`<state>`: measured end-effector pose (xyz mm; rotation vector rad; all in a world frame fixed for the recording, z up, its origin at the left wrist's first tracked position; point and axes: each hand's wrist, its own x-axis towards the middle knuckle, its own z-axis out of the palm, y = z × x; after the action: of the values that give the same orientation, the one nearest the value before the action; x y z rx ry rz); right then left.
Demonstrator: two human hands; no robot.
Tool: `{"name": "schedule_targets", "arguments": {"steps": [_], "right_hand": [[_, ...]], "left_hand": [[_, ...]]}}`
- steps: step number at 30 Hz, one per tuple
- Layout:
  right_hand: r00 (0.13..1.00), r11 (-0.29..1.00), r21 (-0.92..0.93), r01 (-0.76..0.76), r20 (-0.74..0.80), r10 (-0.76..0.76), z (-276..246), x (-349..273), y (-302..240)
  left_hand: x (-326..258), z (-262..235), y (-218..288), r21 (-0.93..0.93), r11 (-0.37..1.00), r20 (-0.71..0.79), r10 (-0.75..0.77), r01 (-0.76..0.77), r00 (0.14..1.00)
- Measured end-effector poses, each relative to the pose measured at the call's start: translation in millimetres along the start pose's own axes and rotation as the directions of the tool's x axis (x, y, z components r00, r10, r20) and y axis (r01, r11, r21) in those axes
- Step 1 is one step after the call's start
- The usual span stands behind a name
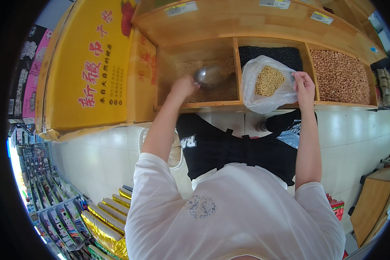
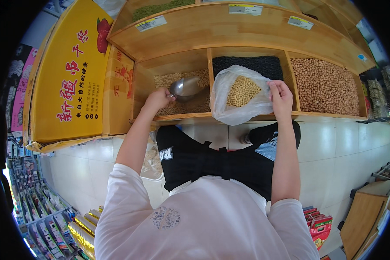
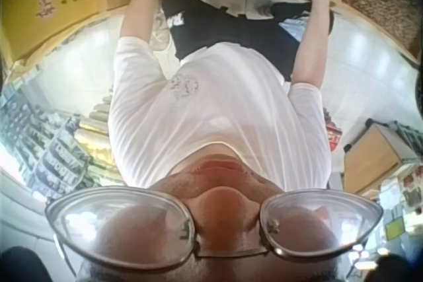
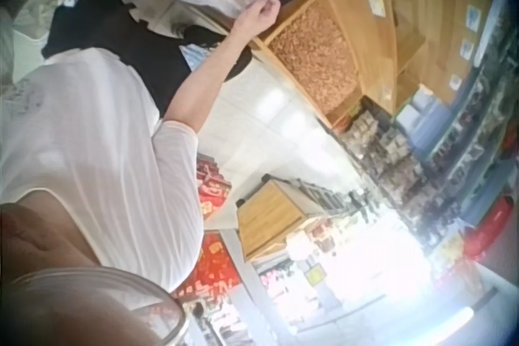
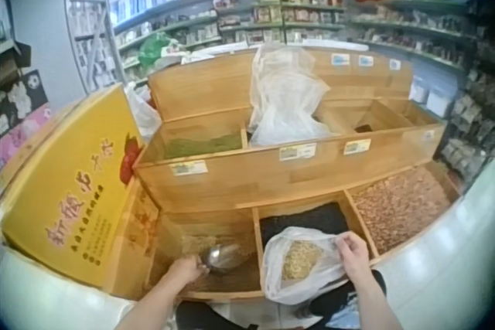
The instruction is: The person scoops soybeans from a wooden bin into a plastic bag using a metal scoop. After filling the bag, they place it on the counter and then scoop black beans into another bag.
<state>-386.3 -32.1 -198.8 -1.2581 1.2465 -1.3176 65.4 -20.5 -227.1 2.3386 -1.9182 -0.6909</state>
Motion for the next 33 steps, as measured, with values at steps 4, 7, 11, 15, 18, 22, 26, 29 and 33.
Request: {"name": "schedule_targets", "arguments": {"steps": [4,7,11,15,18,22,26,29,33], "right_hand": [[1.0,1.0,-0.028,0.006,0.009,-0.006,-1,0,-2],[1.0,0.999,-0.035,0.013,0.009,-0.013,0,0,-3],[1.0,0.998,-0.055,-0.007,-0.003,0.007,1,-1,-2],[1.0,0.999,-0.032,0.014,0.003,-0.014,1,0,-1],[1.0,0.999,-0.036,0.013,0.004,-0.013,0,0,0],[1.0,0.999,-0.042,0.013,0.007,-0.013,0,0,1],[1.0,0.999,-0.054,0.006,0.0,-0.006,0,1,2],[1.0,0.998,-0.067,0.012,-0.002,-0.012,0,0,0],[1.0,1.0,-0.007,0.012,0.009,-0.012,2,-1,-1]], "left_hand": [[29,19,-8,-0.019,1.0,0.053,0.001,0.0,0.999],[37,27,-23,-0.089,0.994,0.097,0.069,-0.061,0.993],[43,25,-36,-0.259,0.965,0.316,0.039,0.046,0.948],[42,20,-33,-0.291,0.951,0.357,0.009,0.102,0.934],[35,18,-28,-0.395,0.918,0.202,0.056,0.029,0.978],[28,10,-23,-0.381,0.919,0.239,-0.01,0.103,0.971],[22,2,-19,-0.351,0.935,0.174,0.019,0.044,0.985],[15,-3,-15,-0.3,0.952,0.06,0.077,-0.056,0.995],[-3,-17,0,-0.327,0.945,-0.061,-0.007,-0.013,0.998]]}}
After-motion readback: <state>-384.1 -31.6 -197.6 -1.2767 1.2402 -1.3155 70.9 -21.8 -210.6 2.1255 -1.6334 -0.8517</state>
